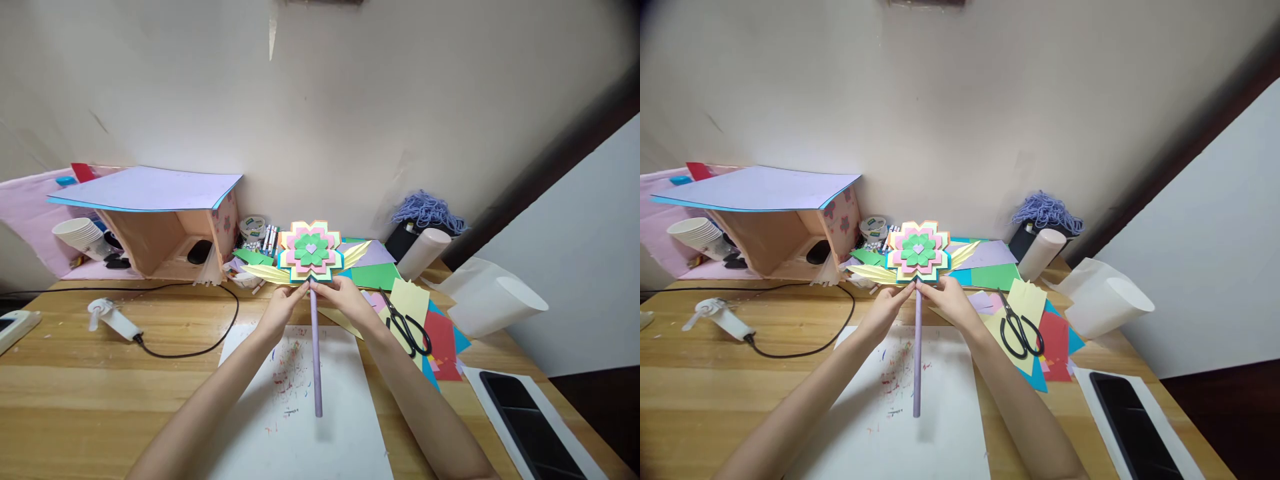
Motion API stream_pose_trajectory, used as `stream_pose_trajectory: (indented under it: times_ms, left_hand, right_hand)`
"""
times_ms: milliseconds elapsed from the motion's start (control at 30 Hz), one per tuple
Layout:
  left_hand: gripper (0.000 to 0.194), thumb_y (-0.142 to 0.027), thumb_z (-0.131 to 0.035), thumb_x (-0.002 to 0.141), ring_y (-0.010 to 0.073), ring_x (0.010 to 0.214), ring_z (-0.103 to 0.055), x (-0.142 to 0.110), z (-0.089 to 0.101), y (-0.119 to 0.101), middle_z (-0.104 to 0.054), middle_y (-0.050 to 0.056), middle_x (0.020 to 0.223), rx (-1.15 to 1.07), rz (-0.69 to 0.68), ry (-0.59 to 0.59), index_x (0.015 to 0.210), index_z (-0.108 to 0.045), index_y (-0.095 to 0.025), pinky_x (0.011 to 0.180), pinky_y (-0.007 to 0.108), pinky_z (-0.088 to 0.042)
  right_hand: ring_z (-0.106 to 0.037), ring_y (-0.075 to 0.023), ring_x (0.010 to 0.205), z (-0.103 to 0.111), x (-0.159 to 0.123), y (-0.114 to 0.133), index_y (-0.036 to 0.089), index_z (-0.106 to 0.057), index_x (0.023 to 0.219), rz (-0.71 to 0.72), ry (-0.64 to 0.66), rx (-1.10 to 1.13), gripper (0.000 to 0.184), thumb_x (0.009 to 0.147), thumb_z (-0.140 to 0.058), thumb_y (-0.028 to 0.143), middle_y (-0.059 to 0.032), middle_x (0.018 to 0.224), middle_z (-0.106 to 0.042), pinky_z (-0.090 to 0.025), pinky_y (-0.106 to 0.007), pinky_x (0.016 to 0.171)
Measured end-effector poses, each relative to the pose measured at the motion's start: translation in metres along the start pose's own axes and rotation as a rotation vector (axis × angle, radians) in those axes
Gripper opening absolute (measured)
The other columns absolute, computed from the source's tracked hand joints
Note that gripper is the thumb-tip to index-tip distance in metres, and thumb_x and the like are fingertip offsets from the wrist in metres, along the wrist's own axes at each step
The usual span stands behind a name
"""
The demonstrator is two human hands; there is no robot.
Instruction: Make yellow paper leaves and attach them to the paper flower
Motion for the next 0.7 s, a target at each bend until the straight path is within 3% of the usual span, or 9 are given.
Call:
stream_pose_trajectory:
  times_ms: [167, 433, 567, 700]
  left_hand:
    - [0.030, -0.042, -0.068, 0.068, 0.0255, 0.106, -0.056, -0.001, 0.002, -0.008, -0.069, 0.007, 0.099, 0.009, 0.031, 0.001, 0.087, -0.070, -0.019, 0.099, 0.036, -0.032]
    - [0.037, -0.054, -0.063, 0.068, 0.0252, 0.087, -0.060, 0.006, 0.023, -0.015, -0.066, 0.004, 0.067, 0.077, 0.054, -0.218, 0.068, -0.067, -0.017, 0.086, 0.036, -0.040]
    - [0.036, -0.053, -0.064, 0.068, 0.0246, 0.083, -0.061, 0.007, 0.027, -0.019, -0.065, 0.003, 0.066, 0.072, 0.034, -0.238, 0.064, -0.065, -0.017, 0.083, 0.035, -0.041]
    - [0.038, -0.054, -0.062, 0.069, 0.0234, 0.084, -0.061, 0.007, 0.026, -0.023, -0.068, 0.005, 0.074, 0.000, 0.023, -0.178, 0.070, -0.066, -0.016, 0.086, 0.035, -0.040]
  right_hand:
    - [-0.065, -0.0230, 0.083, 0.001, 0.000, 0.002, 0.012, -0.069, 0.087, -0.005, -0.041, 0.016, 0.039, 0.068, -0.066, 0.046, -0.0079, 0.084, -0.070, -0.049, -0.038, 0.080]
    - [-0.062, -0.0254, 0.095, 0.003, -0.003, 0.012, 0.013, -0.069, 0.090, 0.038, -0.102, -0.088, 0.036, 0.071, -0.065, 0.044, -0.0078, 0.093, -0.070, -0.044, -0.036, 0.086]
    - [-0.061, -0.0258, 0.095, 0.001, -0.004, 0.012, 0.015, -0.069, 0.088, 0.057, -0.096, -0.078, 0.035, 0.071, -0.064, 0.045, -0.0067, 0.090, -0.071, -0.044, -0.038, 0.087]
    - [-0.062, -0.0259, 0.095, 0.000, -0.002, 0.009, 0.014, -0.068, 0.089, 0.054, -0.082, -0.005, 0.039, 0.069, -0.066, 0.048, -0.0074, 0.088, -0.070, -0.044, -0.039, 0.088]
Point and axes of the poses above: each hand's wrist, its own x-axis towards the middle knuckle, its own z-axis out of the back of the hand, y = z × x, the point moved 1 cm from there along x, towards the middle knuckle
